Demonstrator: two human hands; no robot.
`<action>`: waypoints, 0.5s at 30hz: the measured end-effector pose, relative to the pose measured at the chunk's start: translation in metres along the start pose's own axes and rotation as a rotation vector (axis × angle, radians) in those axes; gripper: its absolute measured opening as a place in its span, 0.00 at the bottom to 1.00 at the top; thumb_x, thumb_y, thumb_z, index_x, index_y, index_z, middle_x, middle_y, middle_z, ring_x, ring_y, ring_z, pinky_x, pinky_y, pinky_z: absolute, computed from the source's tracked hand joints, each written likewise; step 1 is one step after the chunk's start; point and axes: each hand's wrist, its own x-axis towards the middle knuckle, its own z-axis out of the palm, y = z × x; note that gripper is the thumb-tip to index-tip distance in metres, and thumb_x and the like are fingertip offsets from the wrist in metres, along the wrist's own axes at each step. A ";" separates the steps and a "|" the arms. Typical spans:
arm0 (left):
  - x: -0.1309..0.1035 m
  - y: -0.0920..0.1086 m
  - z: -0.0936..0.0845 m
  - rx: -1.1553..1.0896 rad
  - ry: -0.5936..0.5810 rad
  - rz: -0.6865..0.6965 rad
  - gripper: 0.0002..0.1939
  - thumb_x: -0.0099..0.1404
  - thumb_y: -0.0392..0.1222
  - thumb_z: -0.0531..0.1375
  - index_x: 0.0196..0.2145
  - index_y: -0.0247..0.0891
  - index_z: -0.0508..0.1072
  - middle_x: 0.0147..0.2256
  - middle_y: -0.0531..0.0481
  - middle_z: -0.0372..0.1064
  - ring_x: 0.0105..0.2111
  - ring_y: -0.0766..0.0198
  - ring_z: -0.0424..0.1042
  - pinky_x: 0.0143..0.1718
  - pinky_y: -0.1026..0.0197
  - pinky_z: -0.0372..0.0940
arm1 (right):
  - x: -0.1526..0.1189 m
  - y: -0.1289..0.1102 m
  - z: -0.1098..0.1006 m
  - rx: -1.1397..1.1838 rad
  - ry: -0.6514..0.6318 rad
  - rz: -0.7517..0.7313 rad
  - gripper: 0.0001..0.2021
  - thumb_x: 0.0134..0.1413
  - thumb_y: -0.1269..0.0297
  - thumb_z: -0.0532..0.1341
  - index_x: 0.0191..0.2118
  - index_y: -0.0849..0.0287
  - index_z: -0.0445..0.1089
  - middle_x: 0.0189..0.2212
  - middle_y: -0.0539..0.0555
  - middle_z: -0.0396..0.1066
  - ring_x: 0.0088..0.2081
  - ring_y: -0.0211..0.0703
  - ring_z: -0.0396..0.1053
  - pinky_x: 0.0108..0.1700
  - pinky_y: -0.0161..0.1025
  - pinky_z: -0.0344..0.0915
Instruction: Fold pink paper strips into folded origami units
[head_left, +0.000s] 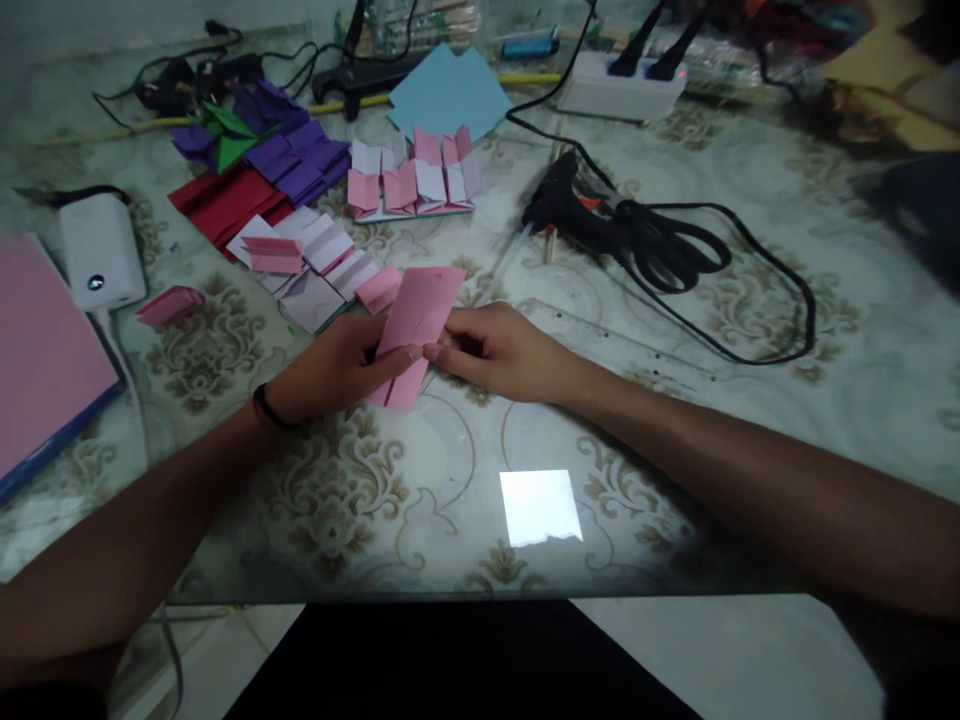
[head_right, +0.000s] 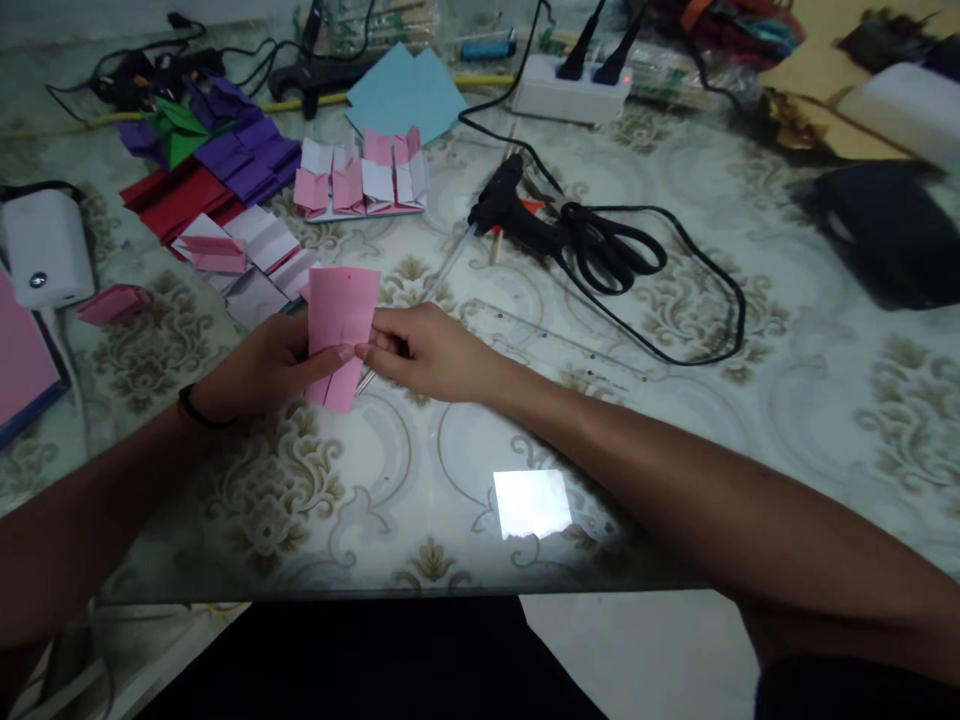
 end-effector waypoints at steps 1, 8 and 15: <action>0.000 0.000 0.000 -0.001 0.001 0.003 0.19 0.67 0.45 0.59 0.21 0.37 0.61 0.20 0.58 0.50 0.20 0.71 0.50 0.20 0.65 0.49 | 0.000 0.000 0.000 -0.003 -0.003 -0.002 0.18 0.69 0.53 0.56 0.30 0.61 0.63 0.21 0.44 0.55 0.23 0.31 0.52 0.26 0.29 0.52; 0.000 0.001 -0.001 -0.025 -0.022 -0.010 0.21 0.67 0.45 0.60 0.20 0.36 0.60 0.19 0.58 0.48 0.19 0.72 0.48 0.19 0.66 0.47 | 0.000 0.000 0.000 -0.011 -0.003 -0.016 0.16 0.67 0.55 0.58 0.30 0.61 0.64 0.21 0.44 0.55 0.24 0.31 0.52 0.28 0.29 0.52; 0.000 -0.003 -0.001 -0.025 -0.031 0.031 0.19 0.66 0.44 0.61 0.20 0.35 0.63 0.18 0.58 0.51 0.20 0.72 0.50 0.20 0.66 0.48 | -0.001 0.000 -0.001 -0.011 -0.005 -0.006 0.17 0.66 0.55 0.59 0.29 0.60 0.62 0.21 0.43 0.54 0.23 0.31 0.52 0.27 0.29 0.52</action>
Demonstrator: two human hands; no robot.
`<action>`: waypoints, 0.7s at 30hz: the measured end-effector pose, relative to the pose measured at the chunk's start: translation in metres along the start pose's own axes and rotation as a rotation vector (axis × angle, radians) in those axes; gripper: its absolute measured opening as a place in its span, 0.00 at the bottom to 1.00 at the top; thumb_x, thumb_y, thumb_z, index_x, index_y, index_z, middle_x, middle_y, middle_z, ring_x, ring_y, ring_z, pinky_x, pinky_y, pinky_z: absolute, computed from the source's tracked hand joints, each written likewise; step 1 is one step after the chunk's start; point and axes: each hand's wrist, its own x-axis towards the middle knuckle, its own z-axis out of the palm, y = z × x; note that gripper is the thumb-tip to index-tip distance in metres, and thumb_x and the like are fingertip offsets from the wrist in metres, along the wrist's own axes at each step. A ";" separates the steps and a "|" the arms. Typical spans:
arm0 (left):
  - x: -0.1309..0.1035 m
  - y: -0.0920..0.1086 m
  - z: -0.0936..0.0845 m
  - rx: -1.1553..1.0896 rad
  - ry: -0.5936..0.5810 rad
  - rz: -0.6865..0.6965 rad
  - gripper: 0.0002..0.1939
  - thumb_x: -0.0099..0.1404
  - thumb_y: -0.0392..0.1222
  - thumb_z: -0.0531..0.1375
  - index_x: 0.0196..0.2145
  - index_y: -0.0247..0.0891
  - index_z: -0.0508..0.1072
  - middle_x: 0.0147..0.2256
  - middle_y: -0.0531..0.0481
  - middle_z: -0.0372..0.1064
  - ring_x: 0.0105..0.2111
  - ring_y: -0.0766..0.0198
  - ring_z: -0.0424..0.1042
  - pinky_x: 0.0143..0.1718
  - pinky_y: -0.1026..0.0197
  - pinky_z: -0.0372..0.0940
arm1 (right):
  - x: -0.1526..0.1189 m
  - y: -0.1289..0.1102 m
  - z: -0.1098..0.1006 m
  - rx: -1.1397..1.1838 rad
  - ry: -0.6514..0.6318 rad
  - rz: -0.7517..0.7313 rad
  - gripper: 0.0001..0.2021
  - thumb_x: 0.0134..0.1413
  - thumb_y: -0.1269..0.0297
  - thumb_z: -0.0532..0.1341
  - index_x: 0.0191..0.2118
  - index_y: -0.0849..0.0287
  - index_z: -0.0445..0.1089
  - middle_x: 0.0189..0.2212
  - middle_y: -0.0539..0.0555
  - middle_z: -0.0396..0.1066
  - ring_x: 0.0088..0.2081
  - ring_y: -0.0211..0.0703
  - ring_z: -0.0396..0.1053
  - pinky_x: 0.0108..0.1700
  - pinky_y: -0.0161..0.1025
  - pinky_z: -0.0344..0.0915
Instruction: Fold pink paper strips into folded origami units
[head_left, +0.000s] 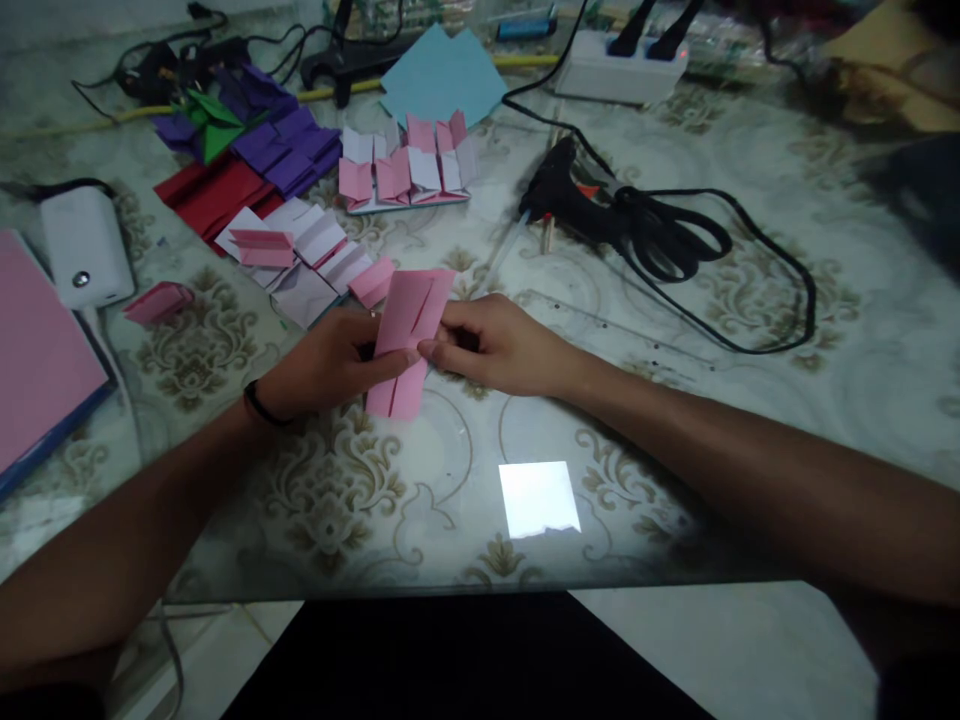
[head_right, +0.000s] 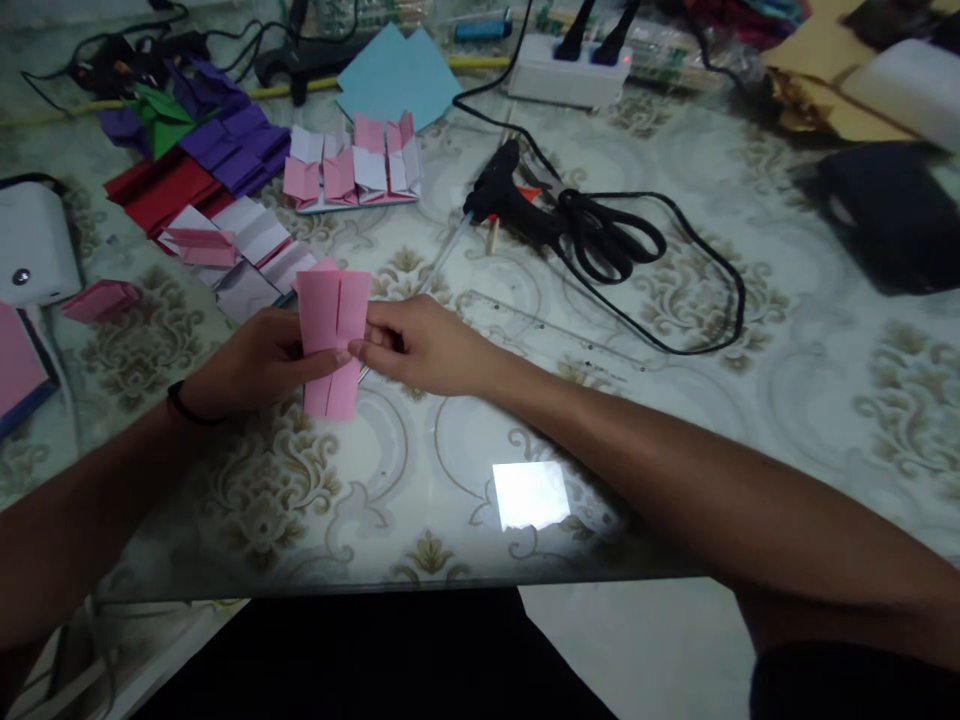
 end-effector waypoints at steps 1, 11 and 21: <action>0.000 0.000 0.000 -0.002 -0.006 0.000 0.18 0.66 0.44 0.61 0.21 0.35 0.64 0.18 0.58 0.52 0.20 0.72 0.50 0.20 0.67 0.49 | 0.000 0.000 0.000 0.000 0.005 -0.003 0.17 0.67 0.56 0.59 0.29 0.60 0.61 0.21 0.43 0.53 0.23 0.31 0.51 0.27 0.29 0.52; 0.001 0.002 0.002 -0.020 0.006 0.008 0.18 0.65 0.42 0.61 0.20 0.35 0.62 0.18 0.59 0.50 0.19 0.73 0.49 0.20 0.67 0.48 | 0.000 0.000 0.000 -0.012 0.007 0.013 0.16 0.68 0.56 0.57 0.30 0.61 0.63 0.21 0.43 0.54 0.23 0.31 0.52 0.27 0.29 0.52; 0.002 0.002 0.002 -0.003 0.012 0.029 0.18 0.65 0.41 0.61 0.21 0.35 0.62 0.18 0.59 0.51 0.19 0.73 0.49 0.20 0.67 0.48 | 0.000 0.001 0.001 -0.014 0.018 -0.004 0.18 0.68 0.54 0.58 0.30 0.61 0.62 0.21 0.43 0.54 0.23 0.30 0.51 0.26 0.29 0.52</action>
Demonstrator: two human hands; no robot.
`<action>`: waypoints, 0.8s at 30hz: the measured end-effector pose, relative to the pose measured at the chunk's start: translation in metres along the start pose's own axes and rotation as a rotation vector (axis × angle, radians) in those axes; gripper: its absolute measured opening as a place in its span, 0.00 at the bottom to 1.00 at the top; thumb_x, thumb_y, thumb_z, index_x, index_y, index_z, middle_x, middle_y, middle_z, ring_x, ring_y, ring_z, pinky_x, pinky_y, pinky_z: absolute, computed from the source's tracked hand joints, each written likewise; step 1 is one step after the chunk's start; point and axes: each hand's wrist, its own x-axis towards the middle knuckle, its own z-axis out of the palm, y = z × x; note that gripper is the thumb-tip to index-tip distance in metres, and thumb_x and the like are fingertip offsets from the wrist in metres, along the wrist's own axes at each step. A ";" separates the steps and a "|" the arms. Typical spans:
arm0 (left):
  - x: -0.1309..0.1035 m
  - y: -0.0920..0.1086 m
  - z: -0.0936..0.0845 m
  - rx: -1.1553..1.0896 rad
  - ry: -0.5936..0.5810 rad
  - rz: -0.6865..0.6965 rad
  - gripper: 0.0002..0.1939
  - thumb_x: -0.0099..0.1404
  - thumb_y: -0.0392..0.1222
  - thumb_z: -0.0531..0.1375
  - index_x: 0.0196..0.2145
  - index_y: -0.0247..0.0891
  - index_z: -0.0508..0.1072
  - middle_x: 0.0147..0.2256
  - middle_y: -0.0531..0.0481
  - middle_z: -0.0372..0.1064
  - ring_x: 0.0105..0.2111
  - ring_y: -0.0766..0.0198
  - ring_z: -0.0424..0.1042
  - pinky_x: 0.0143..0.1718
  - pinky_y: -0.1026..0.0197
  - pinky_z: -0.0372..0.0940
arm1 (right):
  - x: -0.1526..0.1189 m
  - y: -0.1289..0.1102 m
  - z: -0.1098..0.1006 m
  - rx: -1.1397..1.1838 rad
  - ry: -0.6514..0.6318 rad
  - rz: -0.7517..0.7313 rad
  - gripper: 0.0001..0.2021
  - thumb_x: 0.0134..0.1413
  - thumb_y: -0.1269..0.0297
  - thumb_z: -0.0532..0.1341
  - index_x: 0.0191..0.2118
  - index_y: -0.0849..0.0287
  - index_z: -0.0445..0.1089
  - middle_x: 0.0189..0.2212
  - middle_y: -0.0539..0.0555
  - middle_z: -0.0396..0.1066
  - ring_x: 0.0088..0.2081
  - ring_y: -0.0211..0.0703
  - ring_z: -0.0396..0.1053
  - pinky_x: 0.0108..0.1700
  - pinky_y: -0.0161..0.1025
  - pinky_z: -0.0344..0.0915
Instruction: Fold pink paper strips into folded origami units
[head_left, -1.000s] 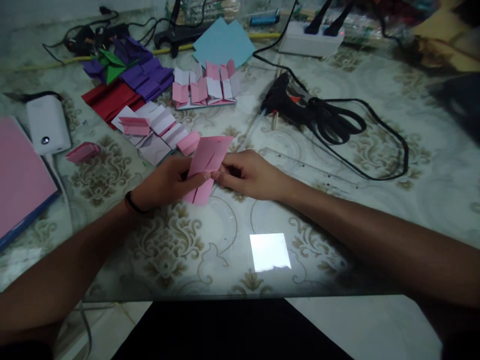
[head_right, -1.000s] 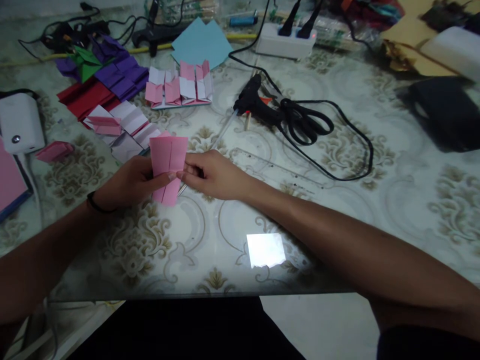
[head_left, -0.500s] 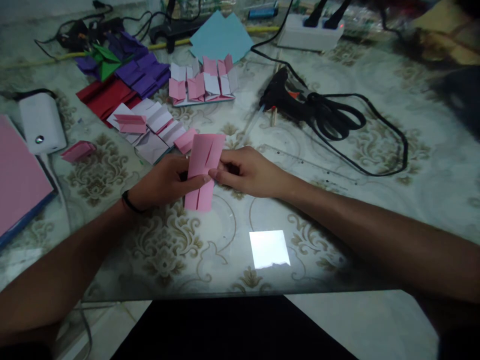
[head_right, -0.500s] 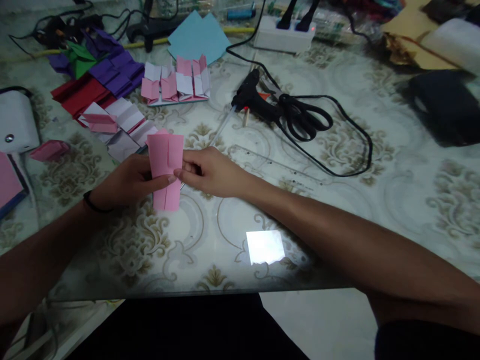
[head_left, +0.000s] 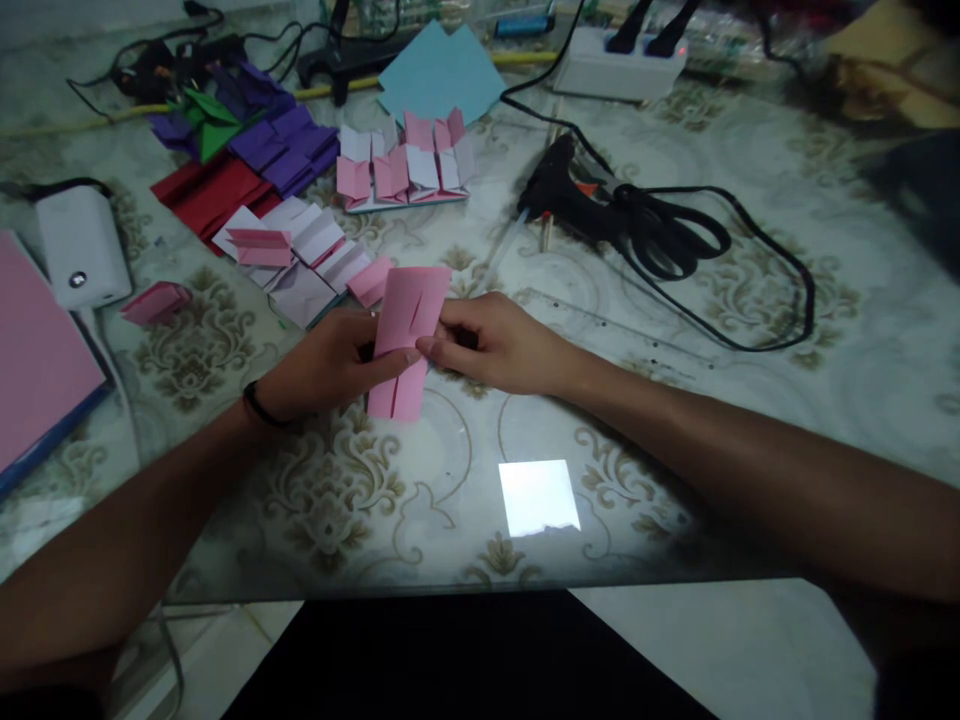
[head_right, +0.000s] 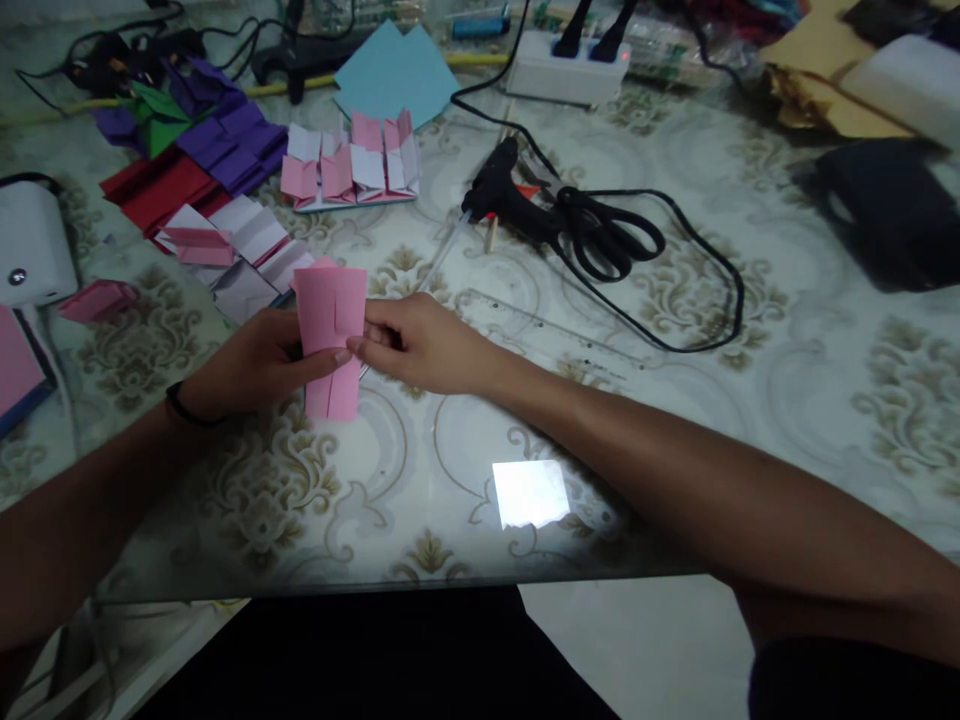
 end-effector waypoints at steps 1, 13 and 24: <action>0.000 0.000 0.000 -0.001 0.001 0.004 0.18 0.65 0.41 0.61 0.20 0.35 0.62 0.18 0.59 0.50 0.19 0.73 0.49 0.20 0.67 0.48 | 0.000 0.000 0.000 -0.002 0.002 -0.004 0.18 0.68 0.54 0.58 0.29 0.61 0.62 0.21 0.43 0.54 0.23 0.30 0.51 0.26 0.29 0.52; 0.000 0.000 0.000 -0.009 0.006 0.001 0.20 0.65 0.42 0.61 0.20 0.36 0.60 0.18 0.59 0.49 0.19 0.73 0.48 0.18 0.67 0.46 | 0.000 0.000 0.000 -0.009 0.004 -0.010 0.17 0.68 0.56 0.58 0.29 0.61 0.62 0.21 0.43 0.54 0.23 0.30 0.51 0.27 0.29 0.52; 0.000 0.001 0.000 0.036 -0.016 -0.048 0.19 0.66 0.44 0.60 0.20 0.35 0.62 0.18 0.59 0.50 0.20 0.73 0.50 0.20 0.67 0.47 | -0.001 0.001 0.001 0.017 0.018 -0.004 0.18 0.67 0.55 0.58 0.29 0.60 0.61 0.21 0.43 0.55 0.23 0.31 0.52 0.27 0.30 0.52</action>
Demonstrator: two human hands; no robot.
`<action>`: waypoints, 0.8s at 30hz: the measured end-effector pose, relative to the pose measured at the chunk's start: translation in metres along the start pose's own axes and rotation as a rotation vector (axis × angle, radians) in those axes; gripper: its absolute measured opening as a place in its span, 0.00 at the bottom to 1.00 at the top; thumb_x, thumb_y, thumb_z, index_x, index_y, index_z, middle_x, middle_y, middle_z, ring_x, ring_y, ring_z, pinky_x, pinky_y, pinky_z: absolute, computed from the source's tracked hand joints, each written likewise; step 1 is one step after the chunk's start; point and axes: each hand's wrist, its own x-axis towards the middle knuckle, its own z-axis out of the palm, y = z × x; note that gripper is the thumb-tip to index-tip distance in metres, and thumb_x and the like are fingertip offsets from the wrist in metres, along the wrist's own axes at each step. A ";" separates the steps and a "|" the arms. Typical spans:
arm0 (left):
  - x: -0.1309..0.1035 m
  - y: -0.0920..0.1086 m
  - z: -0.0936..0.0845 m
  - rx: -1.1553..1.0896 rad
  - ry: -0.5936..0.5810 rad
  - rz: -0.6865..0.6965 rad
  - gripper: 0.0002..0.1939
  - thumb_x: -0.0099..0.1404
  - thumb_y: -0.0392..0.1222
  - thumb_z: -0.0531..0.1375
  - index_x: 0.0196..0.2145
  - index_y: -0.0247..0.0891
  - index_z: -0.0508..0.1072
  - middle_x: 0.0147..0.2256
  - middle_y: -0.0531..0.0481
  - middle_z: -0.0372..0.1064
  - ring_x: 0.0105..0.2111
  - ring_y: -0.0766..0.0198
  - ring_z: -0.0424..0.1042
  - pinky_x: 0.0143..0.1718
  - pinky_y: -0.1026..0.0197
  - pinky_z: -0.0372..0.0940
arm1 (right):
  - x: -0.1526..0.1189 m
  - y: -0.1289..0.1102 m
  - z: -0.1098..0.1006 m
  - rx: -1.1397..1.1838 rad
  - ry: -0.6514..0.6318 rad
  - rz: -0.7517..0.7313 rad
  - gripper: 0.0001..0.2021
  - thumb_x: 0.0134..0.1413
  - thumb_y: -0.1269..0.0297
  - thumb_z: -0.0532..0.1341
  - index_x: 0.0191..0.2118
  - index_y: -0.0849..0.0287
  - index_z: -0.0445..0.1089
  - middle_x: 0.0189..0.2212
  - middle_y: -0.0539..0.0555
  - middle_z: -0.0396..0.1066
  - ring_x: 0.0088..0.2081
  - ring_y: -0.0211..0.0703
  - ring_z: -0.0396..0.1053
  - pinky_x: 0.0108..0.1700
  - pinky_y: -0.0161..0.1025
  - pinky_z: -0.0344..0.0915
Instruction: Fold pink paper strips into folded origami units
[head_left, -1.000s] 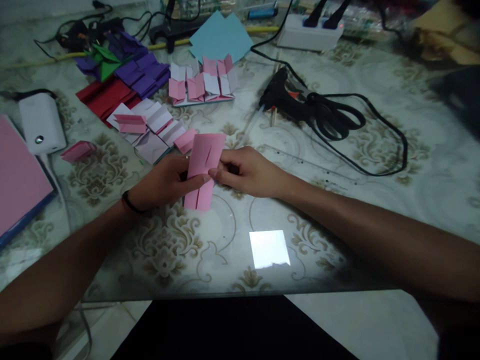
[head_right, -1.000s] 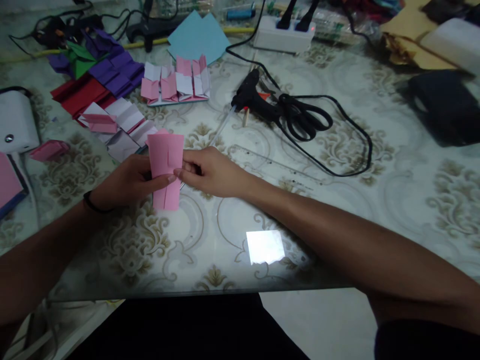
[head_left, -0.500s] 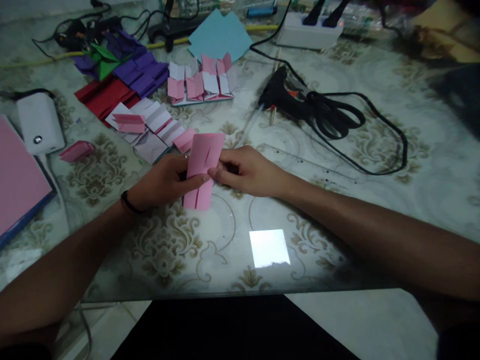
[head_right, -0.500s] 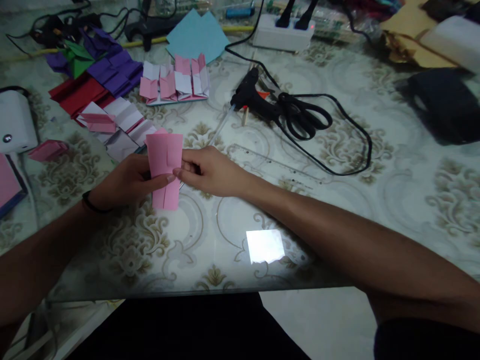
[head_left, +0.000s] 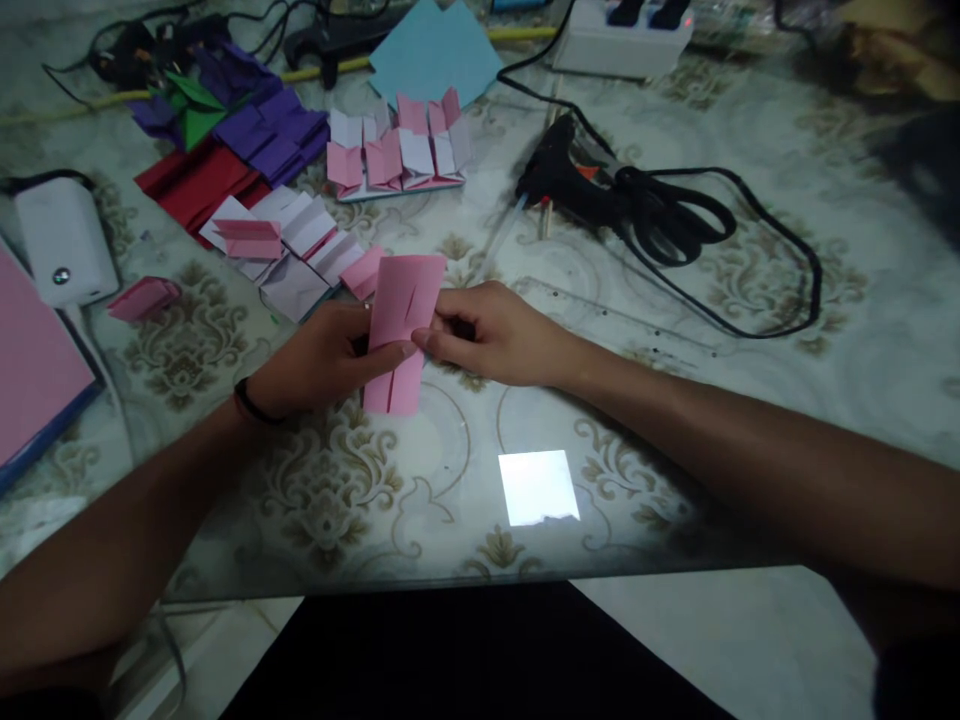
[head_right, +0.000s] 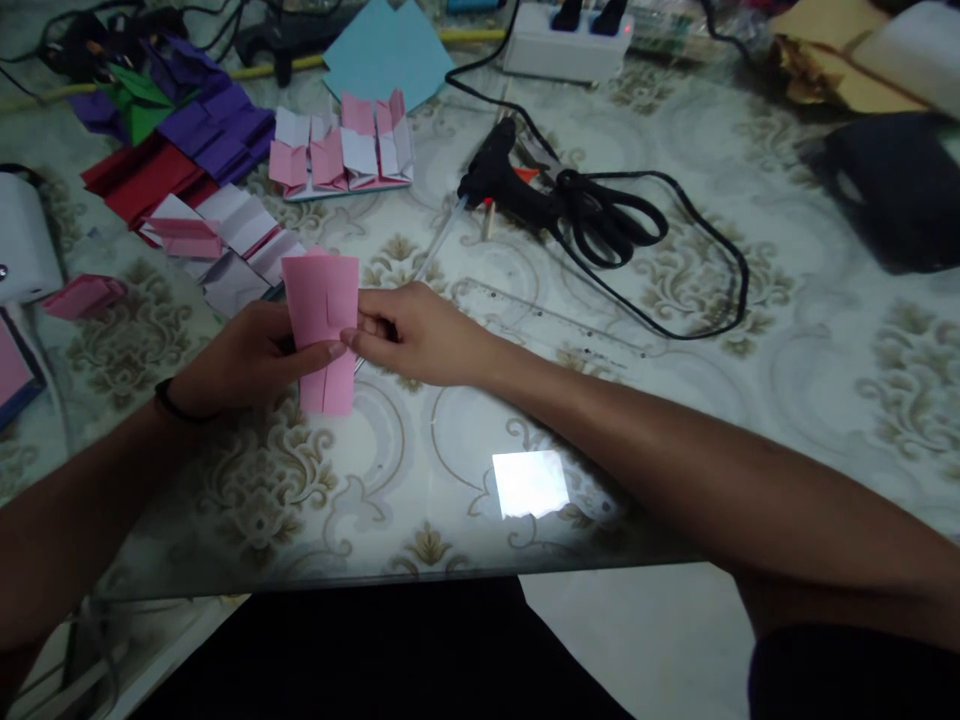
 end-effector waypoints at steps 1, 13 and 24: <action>0.000 0.000 0.000 -0.002 -0.003 -0.006 0.19 0.66 0.44 0.60 0.20 0.35 0.62 0.18 0.59 0.50 0.20 0.73 0.50 0.20 0.67 0.47 | 0.000 0.000 0.000 -0.001 -0.002 0.002 0.18 0.68 0.55 0.58 0.29 0.60 0.61 0.21 0.43 0.55 0.23 0.31 0.52 0.27 0.30 0.52; 0.002 0.002 0.000 -0.021 -0.015 -0.018 0.19 0.65 0.43 0.61 0.20 0.35 0.62 0.18 0.59 0.50 0.20 0.73 0.50 0.21 0.67 0.47 | 0.000 -0.002 -0.002 -0.061 -0.019 -0.025 0.14 0.69 0.60 0.55 0.31 0.60 0.62 0.21 0.44 0.55 0.25 0.32 0.51 0.28 0.31 0.51; 0.001 0.001 0.000 -0.044 -0.010 -0.020 0.19 0.65 0.43 0.61 0.20 0.36 0.62 0.18 0.58 0.51 0.20 0.72 0.50 0.21 0.66 0.47 | 0.000 -0.002 -0.003 -0.079 -0.033 -0.029 0.16 0.71 0.57 0.54 0.31 0.60 0.62 0.22 0.45 0.55 0.25 0.32 0.53 0.30 0.31 0.52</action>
